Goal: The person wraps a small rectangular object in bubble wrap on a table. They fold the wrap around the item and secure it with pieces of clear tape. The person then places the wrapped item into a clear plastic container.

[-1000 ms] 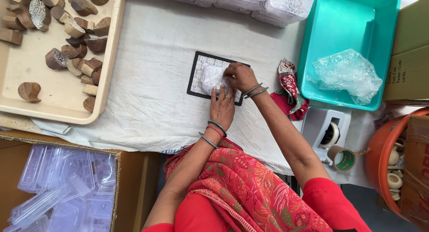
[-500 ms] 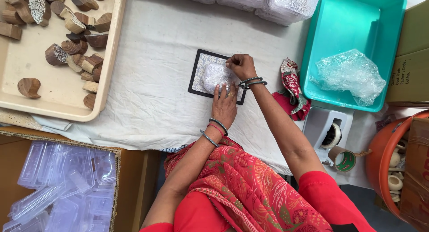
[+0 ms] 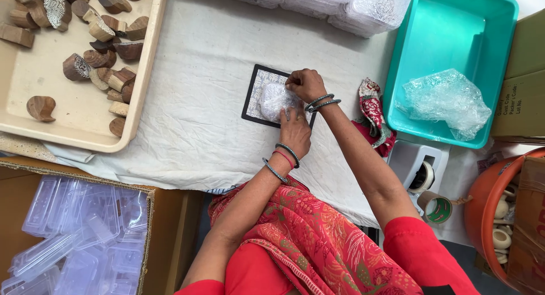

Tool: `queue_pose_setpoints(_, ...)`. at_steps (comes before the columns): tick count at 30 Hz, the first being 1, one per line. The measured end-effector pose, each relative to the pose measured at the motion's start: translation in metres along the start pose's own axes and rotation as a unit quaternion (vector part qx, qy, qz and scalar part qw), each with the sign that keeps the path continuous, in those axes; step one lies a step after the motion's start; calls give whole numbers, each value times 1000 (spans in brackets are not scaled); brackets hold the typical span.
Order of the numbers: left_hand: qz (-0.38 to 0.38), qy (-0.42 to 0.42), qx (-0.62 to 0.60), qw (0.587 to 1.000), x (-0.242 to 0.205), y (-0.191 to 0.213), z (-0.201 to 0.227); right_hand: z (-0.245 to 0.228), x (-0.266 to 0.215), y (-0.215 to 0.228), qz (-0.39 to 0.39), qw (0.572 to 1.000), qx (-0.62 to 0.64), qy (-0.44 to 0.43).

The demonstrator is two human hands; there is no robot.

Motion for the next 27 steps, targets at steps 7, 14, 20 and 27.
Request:
queue_pose_setpoints(7, -24, -10, -24, 999, -1, 12, -5, 3, 5, 2, 63, 997, 41, -10)
queue_pose_setpoints(14, -62, -16, -20, 998, -4, 13, -5, 18, 16, -7, 100, 979, 172, -38)
queue_pose_setpoints(20, -57, -15, -29, 998, -3, 8, -6, -56, 50, 29, 96, 866, 488, 47)
queue_pose_setpoints(27, -8, -10, -53, 998, -7, 10, -10, -221, 33, 121, 78, 908, 261, 319)
Point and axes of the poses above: each hand's wrist, its own x-axis towards the middle knuckle, its own y-axis out of the back of the hand, z = x × y, the point moved 9 cm from there along x, towards the middle knuckle, and after that the axes turned 1 degree about x, right-handed, at the moved point
